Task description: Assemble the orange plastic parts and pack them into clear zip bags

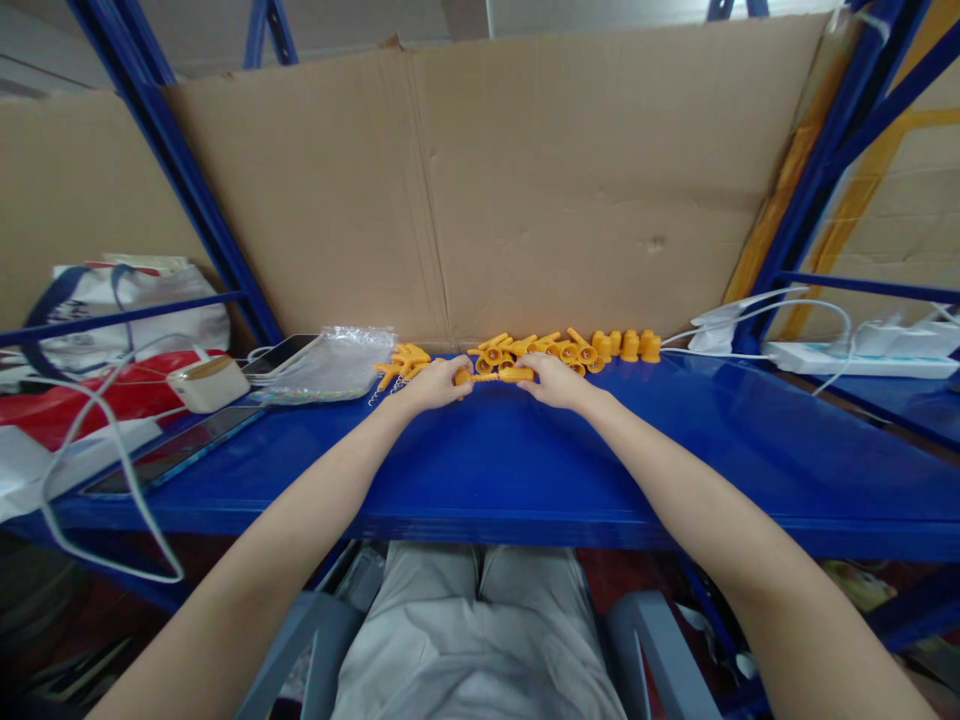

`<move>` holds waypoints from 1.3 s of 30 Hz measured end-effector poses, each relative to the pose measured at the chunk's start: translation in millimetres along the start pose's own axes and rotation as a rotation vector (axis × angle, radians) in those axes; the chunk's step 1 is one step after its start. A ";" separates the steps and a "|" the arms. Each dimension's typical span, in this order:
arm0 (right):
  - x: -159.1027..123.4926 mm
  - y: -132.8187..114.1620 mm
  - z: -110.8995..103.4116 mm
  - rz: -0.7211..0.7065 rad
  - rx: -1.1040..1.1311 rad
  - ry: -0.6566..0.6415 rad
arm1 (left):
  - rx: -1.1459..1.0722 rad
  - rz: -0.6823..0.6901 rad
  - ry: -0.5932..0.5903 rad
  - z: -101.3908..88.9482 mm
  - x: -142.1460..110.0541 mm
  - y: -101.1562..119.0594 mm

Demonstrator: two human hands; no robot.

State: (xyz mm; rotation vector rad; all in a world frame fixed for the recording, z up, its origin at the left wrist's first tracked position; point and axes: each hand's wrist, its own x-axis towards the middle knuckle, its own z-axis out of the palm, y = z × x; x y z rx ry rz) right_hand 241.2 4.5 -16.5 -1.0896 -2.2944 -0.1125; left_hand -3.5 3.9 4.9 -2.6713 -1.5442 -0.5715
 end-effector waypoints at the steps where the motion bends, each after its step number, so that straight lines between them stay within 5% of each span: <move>1: -0.1 0.7 0.4 -0.008 0.002 0.011 | -0.007 0.005 0.010 0.2 -0.2 0.5; 13: 1.3 1.3 6.7 -0.023 0.058 0.042 | 0.004 0.004 0.033 1.6 -1.3 1.0; 23: -1.6 15.4 -2.9 0.215 0.579 -0.050 | -0.052 -0.009 0.040 3.8 2.2 -3.9; 31: 1.1 5.6 1.0 0.419 0.772 -0.094 | -0.041 -0.010 0.101 2.4 1.0 -0.2; 39: -3.2 3.0 -6.3 0.362 0.889 -0.103 | -0.004 -0.036 0.141 -0.3 -2.2 5.9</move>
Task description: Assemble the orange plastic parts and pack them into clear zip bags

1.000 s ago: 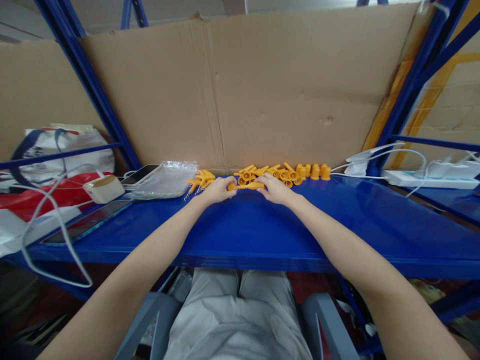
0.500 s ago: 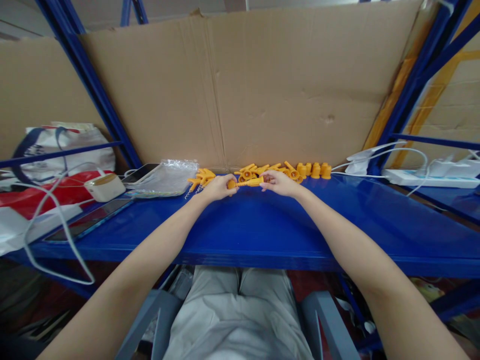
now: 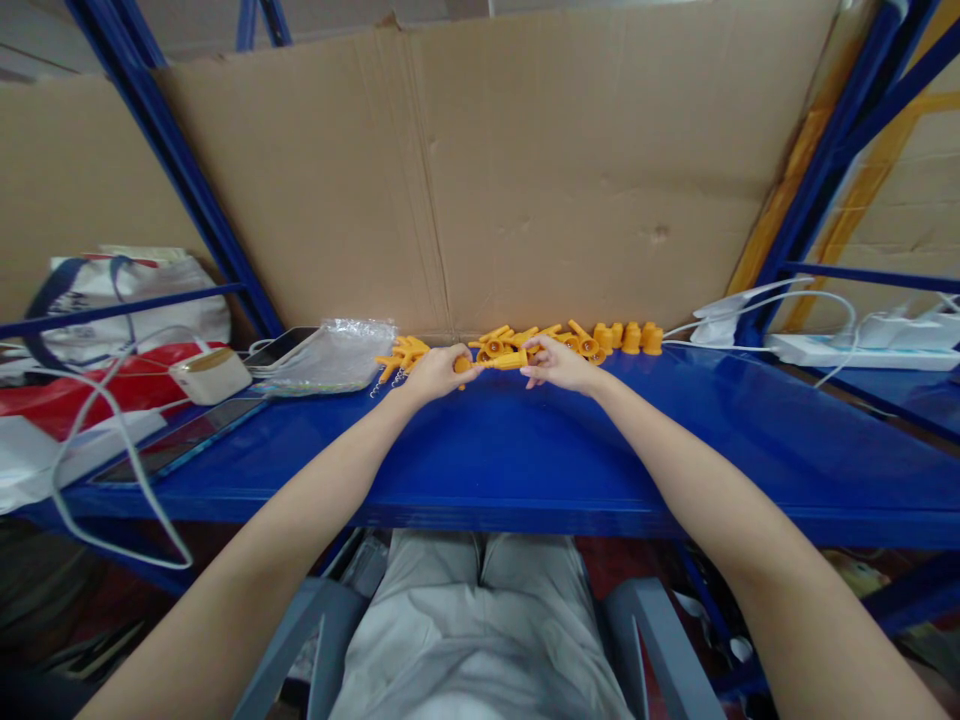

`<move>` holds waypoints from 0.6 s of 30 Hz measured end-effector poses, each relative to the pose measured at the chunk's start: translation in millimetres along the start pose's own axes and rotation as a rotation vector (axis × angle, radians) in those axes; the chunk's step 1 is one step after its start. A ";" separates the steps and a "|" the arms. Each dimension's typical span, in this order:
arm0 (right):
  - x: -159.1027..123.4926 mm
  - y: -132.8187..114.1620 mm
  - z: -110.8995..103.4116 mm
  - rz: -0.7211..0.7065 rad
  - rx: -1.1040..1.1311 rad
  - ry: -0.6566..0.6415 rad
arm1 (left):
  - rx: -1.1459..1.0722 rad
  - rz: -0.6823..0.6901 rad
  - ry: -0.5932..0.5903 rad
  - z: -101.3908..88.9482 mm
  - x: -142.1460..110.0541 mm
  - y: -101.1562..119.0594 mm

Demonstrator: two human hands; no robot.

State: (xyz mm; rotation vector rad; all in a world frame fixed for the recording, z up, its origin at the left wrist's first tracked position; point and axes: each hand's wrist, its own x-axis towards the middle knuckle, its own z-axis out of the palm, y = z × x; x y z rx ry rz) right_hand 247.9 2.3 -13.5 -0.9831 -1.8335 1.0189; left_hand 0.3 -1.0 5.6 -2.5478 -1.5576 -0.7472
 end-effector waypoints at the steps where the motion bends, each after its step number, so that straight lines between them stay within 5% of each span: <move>1: -0.9 -1.4 0.3 0.004 -0.002 0.001 | 0.002 0.003 0.005 0.0 -0.3 0.1; 11: -3.8 -11.8 8.3 0.193 -0.092 0.022 | 0.014 0.054 0.084 6.0 1.2 -2.9; 18: -5.9 -10.3 0.7 0.162 -0.072 0.033 | 0.042 0.044 0.067 5.4 2.3 -3.1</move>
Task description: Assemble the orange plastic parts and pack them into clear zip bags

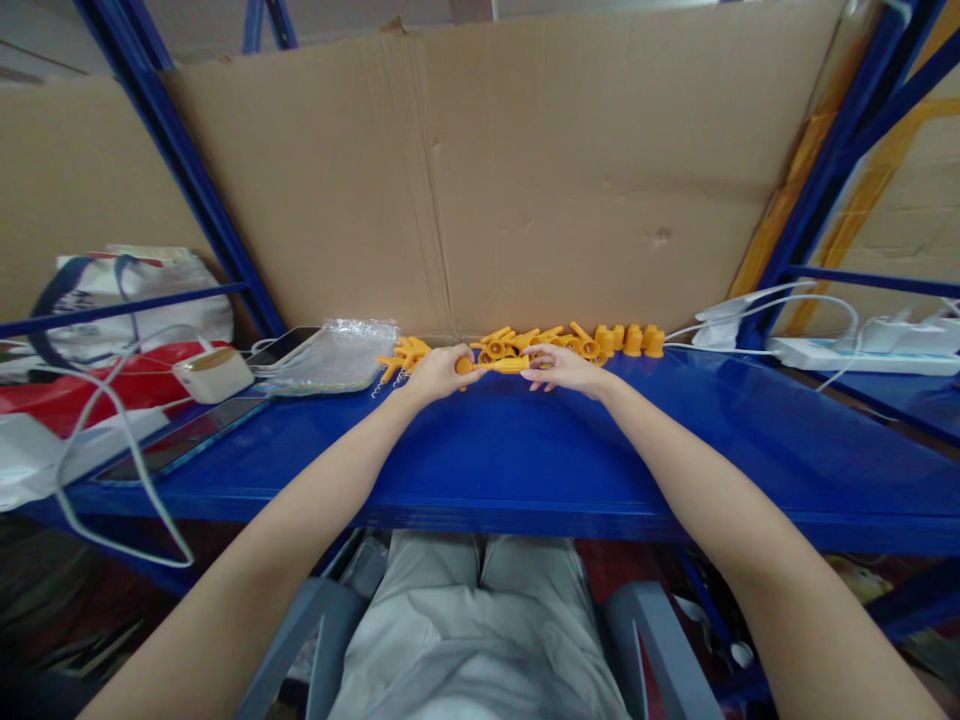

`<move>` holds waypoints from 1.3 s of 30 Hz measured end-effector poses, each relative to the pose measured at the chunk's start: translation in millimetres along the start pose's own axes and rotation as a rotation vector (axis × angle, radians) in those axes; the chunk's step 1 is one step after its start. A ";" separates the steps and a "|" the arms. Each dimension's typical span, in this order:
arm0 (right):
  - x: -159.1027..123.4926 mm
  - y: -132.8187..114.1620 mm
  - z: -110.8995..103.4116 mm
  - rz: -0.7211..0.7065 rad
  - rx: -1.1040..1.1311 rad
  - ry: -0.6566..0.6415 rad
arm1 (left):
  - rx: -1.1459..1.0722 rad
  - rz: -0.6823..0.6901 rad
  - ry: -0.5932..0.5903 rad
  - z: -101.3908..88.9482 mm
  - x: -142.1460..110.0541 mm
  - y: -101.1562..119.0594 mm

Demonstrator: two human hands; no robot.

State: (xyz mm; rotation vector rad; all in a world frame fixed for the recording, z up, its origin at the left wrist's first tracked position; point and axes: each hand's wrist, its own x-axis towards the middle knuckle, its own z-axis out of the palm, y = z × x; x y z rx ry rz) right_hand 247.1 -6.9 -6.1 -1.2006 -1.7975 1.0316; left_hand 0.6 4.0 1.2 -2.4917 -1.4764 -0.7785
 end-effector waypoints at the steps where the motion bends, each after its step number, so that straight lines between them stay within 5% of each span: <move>1: 0.7 1.0 0.1 -0.009 -0.001 0.004 | 0.005 0.001 -0.002 0.0 0.1 -0.1; 39: -0.1 0.1 3.9 0.004 0.082 0.003 | 0.004 0.010 0.005 4.8 0.5 -3.5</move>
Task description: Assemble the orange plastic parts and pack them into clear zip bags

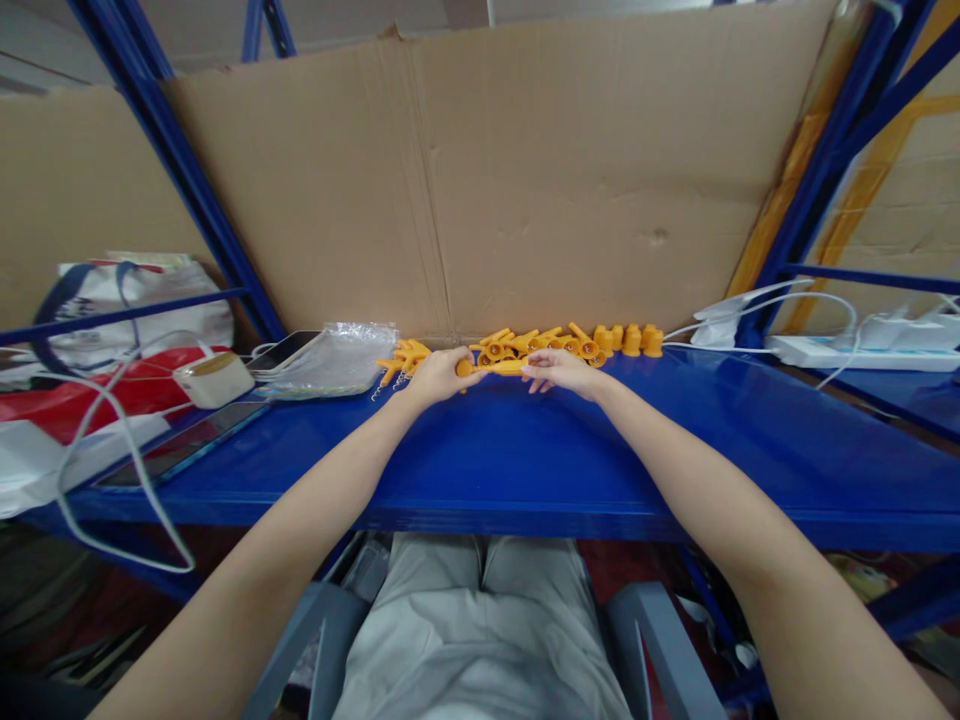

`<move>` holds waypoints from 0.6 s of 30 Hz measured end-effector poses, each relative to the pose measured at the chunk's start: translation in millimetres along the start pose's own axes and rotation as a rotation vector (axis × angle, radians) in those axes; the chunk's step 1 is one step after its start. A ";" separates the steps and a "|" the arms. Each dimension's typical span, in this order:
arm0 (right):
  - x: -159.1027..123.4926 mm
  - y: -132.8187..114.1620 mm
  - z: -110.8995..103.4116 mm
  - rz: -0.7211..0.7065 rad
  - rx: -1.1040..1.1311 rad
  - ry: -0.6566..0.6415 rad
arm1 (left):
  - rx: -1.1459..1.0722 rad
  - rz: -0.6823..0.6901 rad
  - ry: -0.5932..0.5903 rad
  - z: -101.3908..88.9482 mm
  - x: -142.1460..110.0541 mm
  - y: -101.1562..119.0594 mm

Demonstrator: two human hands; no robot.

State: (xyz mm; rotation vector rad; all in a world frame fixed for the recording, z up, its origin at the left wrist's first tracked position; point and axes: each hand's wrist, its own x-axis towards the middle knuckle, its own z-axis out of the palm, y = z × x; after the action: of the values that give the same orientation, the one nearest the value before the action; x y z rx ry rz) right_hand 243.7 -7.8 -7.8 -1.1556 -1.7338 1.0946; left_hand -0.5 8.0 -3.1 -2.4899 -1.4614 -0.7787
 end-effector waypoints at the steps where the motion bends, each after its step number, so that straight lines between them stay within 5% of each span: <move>1: 0.1 0.1 0.1 -0.003 0.000 -0.001 | -0.005 0.003 0.002 0.2 0.1 -0.3; 18: 7.0 6.6 -4.2 -0.052 -0.024 0.087 | -0.058 0.004 0.000 -3.5 -1.1 -2.1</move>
State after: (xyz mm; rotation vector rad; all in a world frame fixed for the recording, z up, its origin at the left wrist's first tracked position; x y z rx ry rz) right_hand 247.4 1.3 -11.6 -1.1492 -1.7041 0.9808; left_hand -4.0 6.9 -0.9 -2.5337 -1.4532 -0.8322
